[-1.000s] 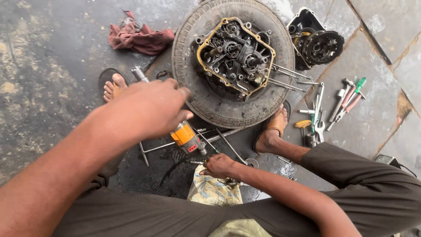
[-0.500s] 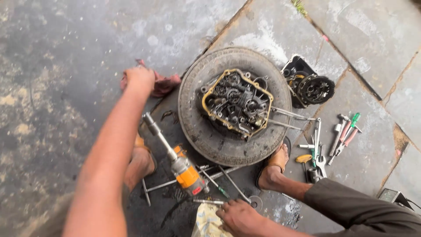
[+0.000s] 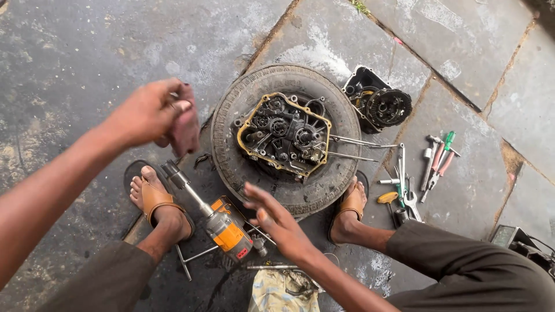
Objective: The person sits on the ground with a motorcycle engine crankcase resting on a tire and disassembles it. They unscrew fasteners with a screwdriver, use a cordless impact driver on bolts, lift off the outer casing cover, wipe parts with a rag, and handle internal components and a bracket by hand.
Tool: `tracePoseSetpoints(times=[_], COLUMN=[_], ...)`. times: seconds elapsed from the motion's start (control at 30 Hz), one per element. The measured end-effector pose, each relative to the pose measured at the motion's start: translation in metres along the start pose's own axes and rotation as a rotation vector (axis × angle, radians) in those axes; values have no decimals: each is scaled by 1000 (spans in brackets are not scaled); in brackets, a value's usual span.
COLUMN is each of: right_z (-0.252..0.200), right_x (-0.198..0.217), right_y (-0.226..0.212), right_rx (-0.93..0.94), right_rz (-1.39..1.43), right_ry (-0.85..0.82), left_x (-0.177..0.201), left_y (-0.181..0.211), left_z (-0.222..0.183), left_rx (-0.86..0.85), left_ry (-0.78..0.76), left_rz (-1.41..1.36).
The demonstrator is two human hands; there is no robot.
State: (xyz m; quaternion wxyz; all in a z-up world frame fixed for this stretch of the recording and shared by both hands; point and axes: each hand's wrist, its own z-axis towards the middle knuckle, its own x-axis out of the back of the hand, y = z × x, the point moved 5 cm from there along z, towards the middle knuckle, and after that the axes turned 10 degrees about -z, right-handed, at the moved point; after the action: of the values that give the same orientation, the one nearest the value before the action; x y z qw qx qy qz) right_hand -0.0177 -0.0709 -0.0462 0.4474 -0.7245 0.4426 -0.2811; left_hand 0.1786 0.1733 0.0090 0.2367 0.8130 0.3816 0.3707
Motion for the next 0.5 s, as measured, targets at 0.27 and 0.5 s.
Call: tracePoseSetpoints(times=[0.27,0.5], right_z=[27,-1], right_x=[-26,26], right_y=[27,-6], right_rx=[123,243], right_rz=[966,366], right_ry=[287,698], left_x=[-133,-137], left_y=[33,30], left_z=[-168,-161], left_rx=[-299,-203], left_ry=[-318,-51], left_rz=[-47,-127])
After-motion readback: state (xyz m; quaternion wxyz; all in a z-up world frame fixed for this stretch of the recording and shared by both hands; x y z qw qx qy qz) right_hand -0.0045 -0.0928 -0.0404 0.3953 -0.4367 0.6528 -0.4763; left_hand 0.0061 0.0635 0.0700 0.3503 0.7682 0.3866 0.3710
